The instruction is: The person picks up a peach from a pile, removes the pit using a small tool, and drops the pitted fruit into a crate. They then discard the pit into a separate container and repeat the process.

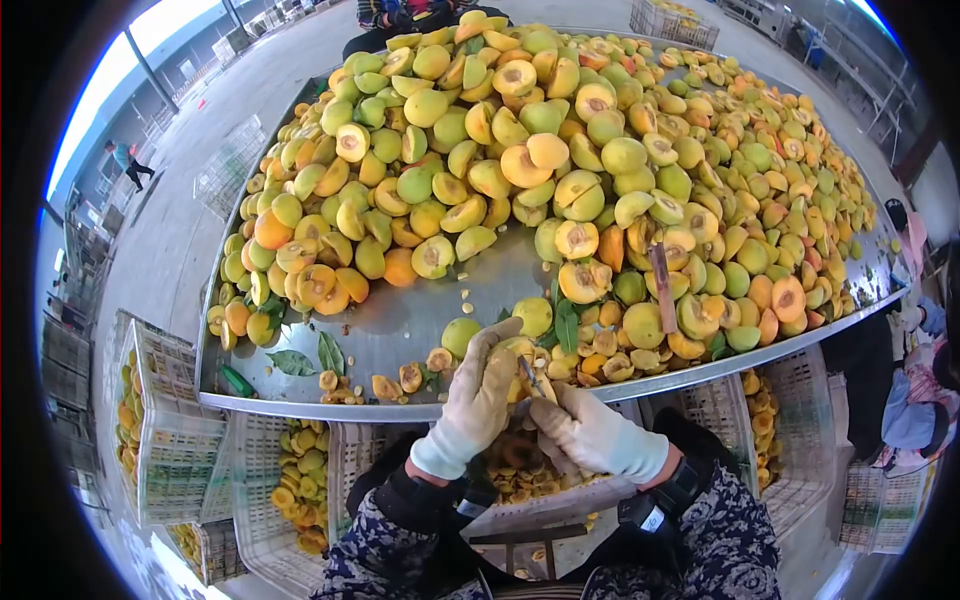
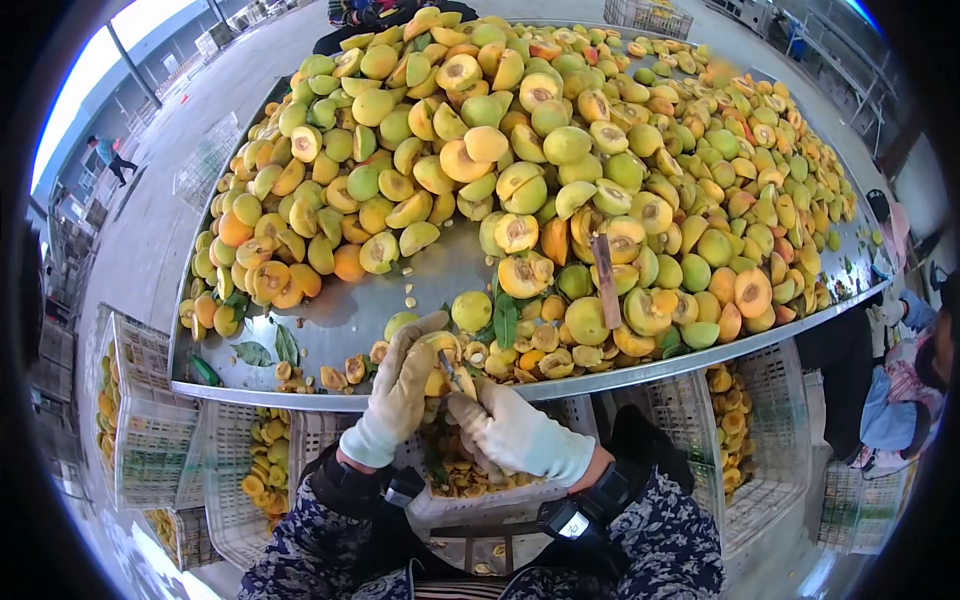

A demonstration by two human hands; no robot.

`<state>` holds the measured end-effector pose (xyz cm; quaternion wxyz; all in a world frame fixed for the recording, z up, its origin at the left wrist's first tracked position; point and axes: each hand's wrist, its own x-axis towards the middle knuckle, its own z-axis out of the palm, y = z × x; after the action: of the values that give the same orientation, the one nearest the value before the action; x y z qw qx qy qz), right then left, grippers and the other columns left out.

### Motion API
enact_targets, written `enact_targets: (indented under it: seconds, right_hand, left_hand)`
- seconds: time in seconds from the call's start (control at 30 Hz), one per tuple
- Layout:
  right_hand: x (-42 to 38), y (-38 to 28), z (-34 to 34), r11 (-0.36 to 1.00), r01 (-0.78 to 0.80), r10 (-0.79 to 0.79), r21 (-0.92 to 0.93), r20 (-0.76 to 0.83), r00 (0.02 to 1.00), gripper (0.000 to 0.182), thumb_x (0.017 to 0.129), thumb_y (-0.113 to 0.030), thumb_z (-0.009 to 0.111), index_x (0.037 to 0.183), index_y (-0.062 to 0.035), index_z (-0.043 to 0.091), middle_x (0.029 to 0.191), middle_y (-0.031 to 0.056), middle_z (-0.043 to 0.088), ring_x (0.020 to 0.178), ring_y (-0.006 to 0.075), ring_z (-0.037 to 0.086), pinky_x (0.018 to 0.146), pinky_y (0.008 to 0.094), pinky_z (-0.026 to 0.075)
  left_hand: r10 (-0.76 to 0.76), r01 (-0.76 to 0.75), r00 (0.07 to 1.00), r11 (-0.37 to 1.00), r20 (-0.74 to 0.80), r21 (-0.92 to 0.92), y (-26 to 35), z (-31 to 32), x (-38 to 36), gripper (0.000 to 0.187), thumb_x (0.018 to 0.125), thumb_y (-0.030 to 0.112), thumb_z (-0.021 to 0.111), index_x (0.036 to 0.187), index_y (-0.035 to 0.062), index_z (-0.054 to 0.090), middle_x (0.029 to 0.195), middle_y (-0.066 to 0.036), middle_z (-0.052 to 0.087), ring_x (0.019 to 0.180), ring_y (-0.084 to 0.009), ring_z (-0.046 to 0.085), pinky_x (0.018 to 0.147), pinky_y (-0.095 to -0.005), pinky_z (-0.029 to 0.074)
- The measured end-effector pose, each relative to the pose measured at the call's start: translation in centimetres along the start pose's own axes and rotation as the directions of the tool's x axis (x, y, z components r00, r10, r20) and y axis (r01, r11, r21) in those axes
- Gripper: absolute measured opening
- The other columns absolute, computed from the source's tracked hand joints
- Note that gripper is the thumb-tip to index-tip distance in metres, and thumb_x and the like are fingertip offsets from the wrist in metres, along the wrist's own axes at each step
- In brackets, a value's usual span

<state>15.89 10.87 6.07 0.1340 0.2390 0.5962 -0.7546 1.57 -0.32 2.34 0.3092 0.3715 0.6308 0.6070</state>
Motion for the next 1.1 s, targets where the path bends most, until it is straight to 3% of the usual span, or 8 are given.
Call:
enact_targets:
  seconds: [0.4, 0.5, 0.53, 0.63, 0.77, 0.83, 0.97, 1.1]
  right_hand:
    - [1.4, 1.5, 1.1, 0.79, 0.322, -0.486, -0.521, -0.212, 0.848, 0.022, 0.098, -0.02, 0.049, 0.1, 0.002, 0.049, 0.066, 0.0107, 0.056, 0.058, 0.0177, 0.058, 0.052, 0.0343, 0.045]
    - [1.9, 1.8, 1.1, 0.579, 0.35, -0.691, -0.736, -0.215, 0.69, 0.019, 0.096, -0.016, 0.051, 0.101, 0.0025, 0.049, 0.069, 0.0216, 0.057, 0.063, 0.0407, 0.057, 0.057, 0.0441, 0.045]
    - [2.0, 1.5, 1.0, 0.768, 0.326, -0.572, -0.552, -0.36, 0.737, 0.02, 0.095, -0.017, 0.053, 0.1, 0.0025, 0.049, 0.072, 0.0256, 0.057, 0.066, 0.0475, 0.055, 0.059, 0.0475, 0.044]
    - [1.1, -0.4, -1.4, 0.605, 0.201, -0.672, -0.77, -0.359, 0.648, 0.029, 0.095, -0.024, 0.055, 0.109, 0.0023, 0.054, 0.081, 0.0275, 0.062, 0.079, 0.0474, 0.06, 0.065, 0.052, 0.048]
    - [1.2, -6.0, -2.3, 0.418, 0.078, -0.667, -0.905, -0.247, 0.703, 0.03, 0.095, -0.023, 0.053, 0.113, 0.0014, 0.054, 0.092, 0.0274, 0.063, 0.085, 0.0418, 0.062, 0.073, 0.0484, 0.05]
    - [2.8, -6.3, -7.6, 0.25, -0.047, -0.866, -0.967, -0.245, 0.437, 0.034, 0.093, -0.026, 0.056, 0.114, 0.0008, 0.055, 0.098, 0.0254, 0.065, 0.089, 0.0405, 0.064, 0.078, 0.0469, 0.051]
    - [4.5, -4.0, -13.0, 0.422, -0.561, -0.577, -0.713, -0.688, 0.44, 0.043, 0.085, -0.023, 0.063, 0.12, -0.0011, 0.053, 0.096, 0.0232, 0.066, 0.088, 0.0403, 0.064, 0.078, 0.0479, 0.051]
    - [3.7, -1.6, -11.8, 0.428, -0.304, -0.796, -0.851, -0.515, 0.319, 0.041, 0.084, -0.007, 0.059, 0.124, -0.0035, 0.05, 0.085, 0.0226, 0.064, 0.079, 0.0398, 0.063, 0.069, 0.0488, 0.05]
  left_hand:
    - [0.045, -0.044, 0.996, 0.999, -0.073, 0.014, -0.1, 0.7, 0.6, 0.041, 0.104, 0.023, 0.043, 0.135, -0.0034, 0.043, 0.128, -0.011, 0.052, 0.117, -0.0162, 0.048, 0.103, -0.03, 0.037]
    - [0.185, -0.203, 0.968, 0.975, -0.171, -0.095, -0.6, 1.4, 0.5, 0.04, 0.104, 0.023, 0.043, 0.137, 0.0016, 0.042, 0.127, -0.011, 0.053, 0.113, -0.0178, 0.052, 0.098, -0.0312, 0.043]
    - [0.029, -0.113, 0.951, 0.959, -0.307, -0.261, -0.9, 1.4, 0.5, 0.04, 0.103, 0.025, 0.044, 0.137, 0.0045, 0.042, 0.123, -0.01, 0.053, 0.11, -0.0168, 0.052, 0.094, -0.0309, 0.046]
    - [-0.014, -0.133, 0.875, 0.954, -0.483, -0.268, -2.0, -0.9, 1.0, 0.039, 0.103, 0.029, 0.046, 0.137, 0.0104, 0.04, 0.116, -0.009, 0.054, 0.096, -0.0152, 0.057, 0.076, -0.0305, 0.054]
    - [-0.153, -0.006, 0.98, 0.618, -0.128, -0.786, 0.4, -4.2, 0.6, 0.048, 0.097, 0.039, 0.054, 0.136, 0.0133, 0.041, 0.108, -0.012, 0.059, 0.077, -0.0235, 0.062, 0.058, -0.0362, 0.054]
    - [-0.167, 0.014, 0.982, 0.506, -0.082, -0.863, 0.5, -4.4, 0.8, 0.051, 0.097, 0.042, 0.053, 0.136, 0.0131, 0.04, 0.11, -0.013, 0.058, 0.08, -0.0259, 0.062, 0.06, -0.0384, 0.055]
    - [-0.109, 0.014, 0.993, 0.435, -0.037, -0.9, -0.5, -4.6, 0.6, 0.052, 0.099, 0.047, 0.043, 0.137, 0.0123, 0.039, 0.119, -0.017, 0.055, 0.091, -0.0307, 0.062, 0.071, -0.044, 0.055]
    - [-0.031, 0.072, 0.997, 0.314, 0.065, -0.947, 0.9, -5.3, 0.2, 0.053, 0.096, 0.042, 0.049, 0.139, 0.0108, 0.043, 0.122, -0.019, 0.058, 0.092, -0.0332, 0.063, 0.073, -0.0466, 0.055]
